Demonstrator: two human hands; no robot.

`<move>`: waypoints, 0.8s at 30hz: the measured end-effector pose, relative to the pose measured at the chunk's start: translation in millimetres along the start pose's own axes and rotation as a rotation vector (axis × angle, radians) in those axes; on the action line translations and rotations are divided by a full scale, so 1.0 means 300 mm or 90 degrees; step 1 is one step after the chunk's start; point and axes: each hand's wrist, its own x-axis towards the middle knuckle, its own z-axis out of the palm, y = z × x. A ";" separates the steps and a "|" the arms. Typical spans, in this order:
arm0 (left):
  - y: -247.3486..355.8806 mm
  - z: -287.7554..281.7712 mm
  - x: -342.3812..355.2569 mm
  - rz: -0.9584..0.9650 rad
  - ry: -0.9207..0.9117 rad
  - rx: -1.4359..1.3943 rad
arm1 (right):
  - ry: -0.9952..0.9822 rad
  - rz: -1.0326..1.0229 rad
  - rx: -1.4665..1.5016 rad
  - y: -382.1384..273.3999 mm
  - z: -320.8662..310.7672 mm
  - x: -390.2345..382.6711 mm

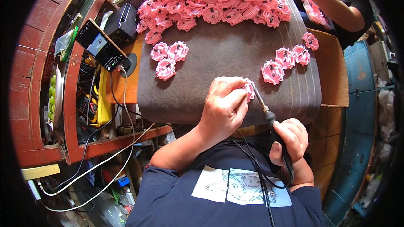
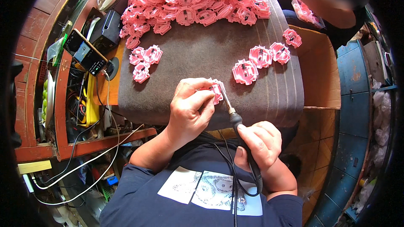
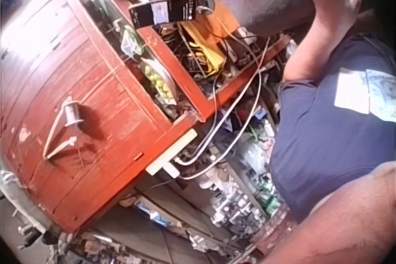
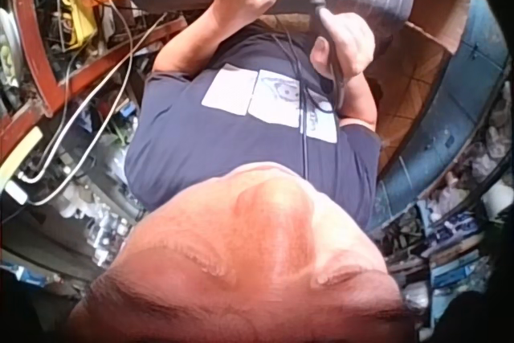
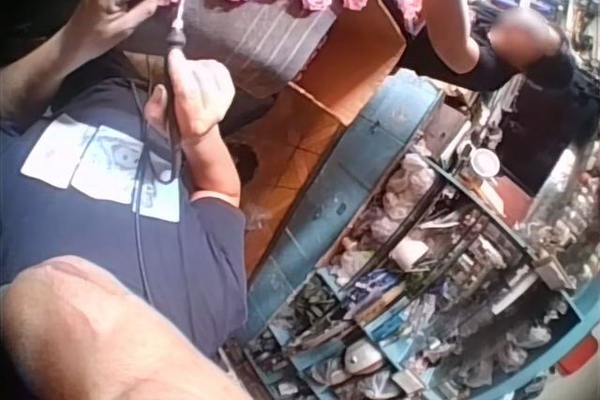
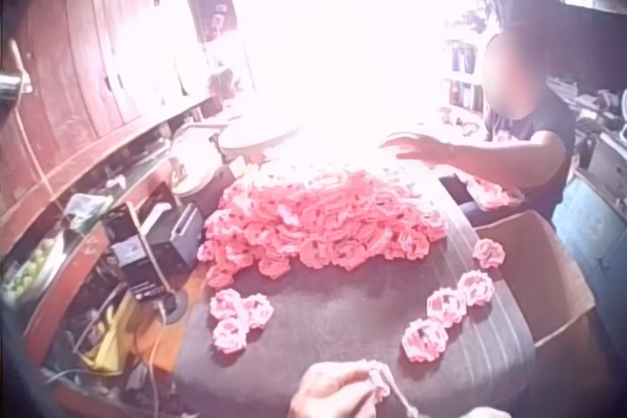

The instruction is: The person uses a soldering iron to attach small components to pink plastic pieces on a workbench. They pick up each piece, apply the soldering iron to specific points, and place the finished items back on the table. A second person works in the background with similar materials.

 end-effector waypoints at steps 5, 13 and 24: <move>0.002 0.004 0.000 -0.006 0.000 0.000 | -0.031 -0.004 0.011 -0.021 -0.013 0.002; 0.010 0.006 0.002 -0.009 0.002 0.001 | -0.022 -0.010 0.031 -0.023 -0.010 0.004; 0.004 0.006 0.001 0.007 0.005 0.015 | -0.011 -0.012 0.028 -0.024 0.000 0.001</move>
